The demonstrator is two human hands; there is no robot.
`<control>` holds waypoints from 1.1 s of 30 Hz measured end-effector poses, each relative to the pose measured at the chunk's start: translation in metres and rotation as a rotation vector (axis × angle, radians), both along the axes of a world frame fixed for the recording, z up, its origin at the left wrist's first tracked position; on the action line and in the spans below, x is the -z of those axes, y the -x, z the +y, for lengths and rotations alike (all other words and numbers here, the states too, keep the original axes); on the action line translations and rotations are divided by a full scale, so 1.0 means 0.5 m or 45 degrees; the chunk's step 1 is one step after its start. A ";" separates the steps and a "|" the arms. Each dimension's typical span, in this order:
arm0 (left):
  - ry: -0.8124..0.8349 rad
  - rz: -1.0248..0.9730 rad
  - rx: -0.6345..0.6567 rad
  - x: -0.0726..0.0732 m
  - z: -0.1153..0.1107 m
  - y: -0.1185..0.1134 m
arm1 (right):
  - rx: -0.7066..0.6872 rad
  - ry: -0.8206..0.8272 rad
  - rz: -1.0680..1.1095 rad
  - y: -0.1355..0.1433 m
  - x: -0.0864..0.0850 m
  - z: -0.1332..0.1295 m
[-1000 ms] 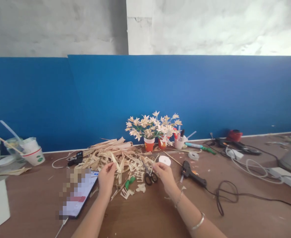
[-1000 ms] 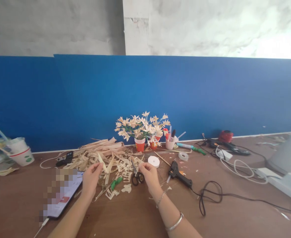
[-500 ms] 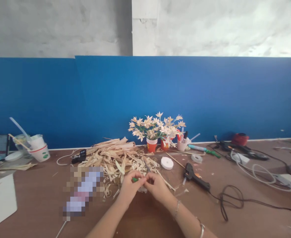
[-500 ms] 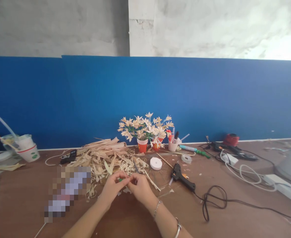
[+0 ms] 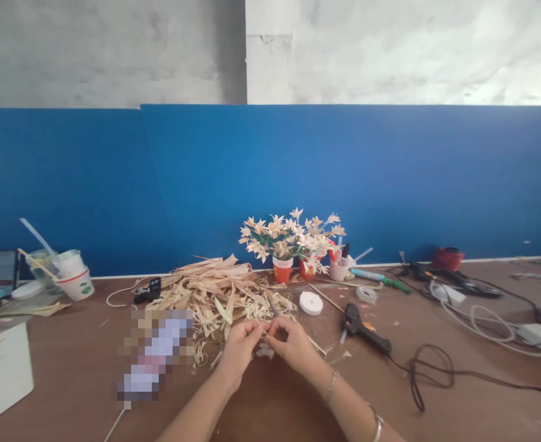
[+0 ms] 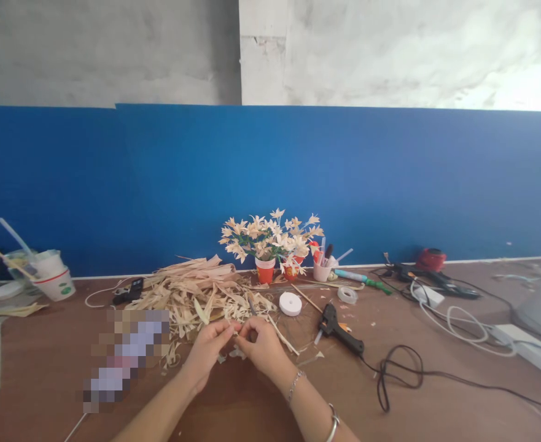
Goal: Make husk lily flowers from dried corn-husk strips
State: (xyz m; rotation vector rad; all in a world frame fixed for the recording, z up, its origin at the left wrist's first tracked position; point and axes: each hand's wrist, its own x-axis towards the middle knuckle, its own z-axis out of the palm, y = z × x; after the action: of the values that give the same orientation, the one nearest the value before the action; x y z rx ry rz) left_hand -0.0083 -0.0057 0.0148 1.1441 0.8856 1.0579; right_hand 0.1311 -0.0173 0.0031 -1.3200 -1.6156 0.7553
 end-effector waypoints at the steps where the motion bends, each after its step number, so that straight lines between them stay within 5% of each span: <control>1: 0.017 -0.006 -0.009 0.004 0.002 0.001 | -0.006 0.031 0.028 0.000 -0.001 -0.001; 8: 0.124 -0.233 -0.177 0.018 0.025 0.018 | -0.003 0.049 0.057 0.004 -0.009 -0.005; 17: 0.344 -0.480 -0.193 0.012 0.032 0.023 | -0.024 -0.449 -0.131 0.004 -0.023 -0.022; 22: 0.252 -0.377 -0.135 0.011 0.027 0.022 | -0.011 -0.109 0.145 0.010 -0.017 -0.018; 28: 0.175 -0.318 -0.123 0.007 0.009 0.007 | -0.238 0.341 0.454 0.015 -0.013 -0.013; 33: 0.141 -0.335 -0.085 0.004 0.005 0.001 | -0.184 0.387 0.555 0.021 -0.008 -0.011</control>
State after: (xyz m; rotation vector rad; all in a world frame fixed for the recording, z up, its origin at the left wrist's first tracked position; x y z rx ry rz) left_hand -0.0088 -0.0033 0.0130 0.8653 0.7670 1.1692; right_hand 0.1204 -0.0228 0.0069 -1.1469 -1.2856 1.3194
